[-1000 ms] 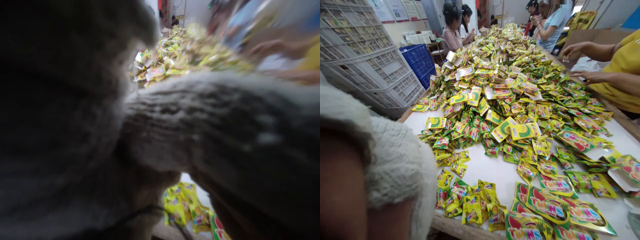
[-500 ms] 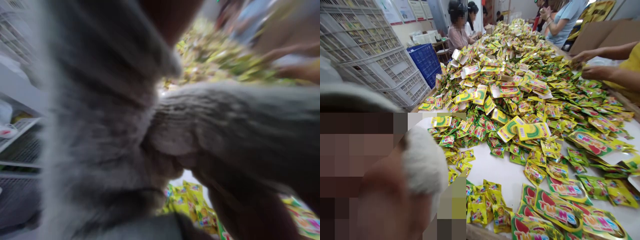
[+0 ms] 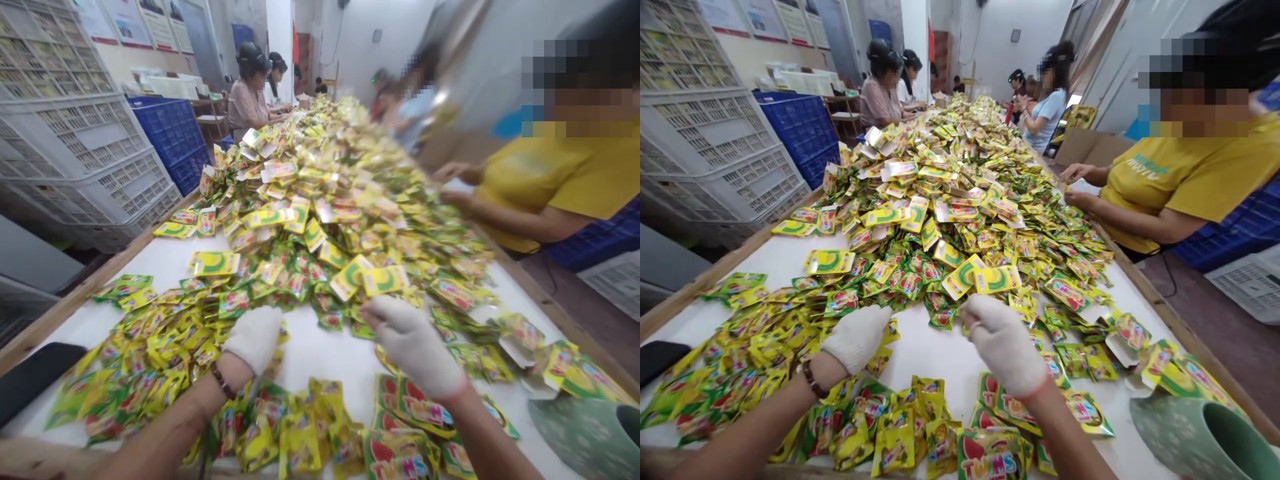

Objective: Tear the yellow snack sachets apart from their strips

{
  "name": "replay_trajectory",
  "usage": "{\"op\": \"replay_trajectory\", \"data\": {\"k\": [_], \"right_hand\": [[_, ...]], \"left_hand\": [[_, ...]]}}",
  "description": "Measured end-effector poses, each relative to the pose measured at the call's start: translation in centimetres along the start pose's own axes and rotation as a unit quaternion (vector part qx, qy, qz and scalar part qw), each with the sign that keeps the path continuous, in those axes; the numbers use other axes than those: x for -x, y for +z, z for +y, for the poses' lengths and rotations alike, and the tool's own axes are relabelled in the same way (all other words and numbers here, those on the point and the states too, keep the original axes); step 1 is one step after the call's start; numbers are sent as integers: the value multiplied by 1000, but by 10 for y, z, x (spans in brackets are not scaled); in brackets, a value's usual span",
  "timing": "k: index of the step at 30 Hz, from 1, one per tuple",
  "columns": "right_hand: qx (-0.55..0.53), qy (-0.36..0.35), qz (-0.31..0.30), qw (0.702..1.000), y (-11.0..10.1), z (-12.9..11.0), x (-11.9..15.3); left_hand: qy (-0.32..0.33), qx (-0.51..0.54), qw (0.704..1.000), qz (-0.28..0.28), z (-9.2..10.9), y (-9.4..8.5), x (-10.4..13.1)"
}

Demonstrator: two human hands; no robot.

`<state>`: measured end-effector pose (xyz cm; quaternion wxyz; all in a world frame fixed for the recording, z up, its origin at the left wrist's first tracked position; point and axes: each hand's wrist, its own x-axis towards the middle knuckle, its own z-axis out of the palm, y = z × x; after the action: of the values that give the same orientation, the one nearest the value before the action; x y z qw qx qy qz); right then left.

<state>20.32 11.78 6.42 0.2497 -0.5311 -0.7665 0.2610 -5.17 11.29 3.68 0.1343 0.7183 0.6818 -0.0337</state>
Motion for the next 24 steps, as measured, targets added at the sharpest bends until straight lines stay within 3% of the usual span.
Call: {"op": "replay_trajectory", "data": {"k": [2,4,7,9,11,13,16,17,20,24], "right_hand": [[125,-20,-97,987,20,-6,-17],[265,-32,-172,948,40,-9,-33],[356,-46,-197,912,56,-7,-45],[310,-55,-167,934,53,-5,-45],[184,-45,-100,977,44,-3,-40],[14,-1,-49,999,35,-5,-34],[-189,81,-62,977,30,-12,-27],[-225,99,-72,967,31,-14,-27],[-280,133,-68,948,40,-17,-30],[-324,154,-31,933,56,-14,-36]], "left_hand": [[-3,11,1000,4,4,2,0],[-3,32,999,9,5,1,0],[11,92,995,24,5,0,-3],[19,136,989,45,6,0,-7],[9,221,974,58,8,-1,-11],[-12,392,919,39,12,-1,-15],[-7,630,776,-11,19,-2,-17],[4,662,749,-13,21,-2,-16],[17,710,704,-9,26,-2,-11],[-18,774,632,-21,31,7,-2]]}}
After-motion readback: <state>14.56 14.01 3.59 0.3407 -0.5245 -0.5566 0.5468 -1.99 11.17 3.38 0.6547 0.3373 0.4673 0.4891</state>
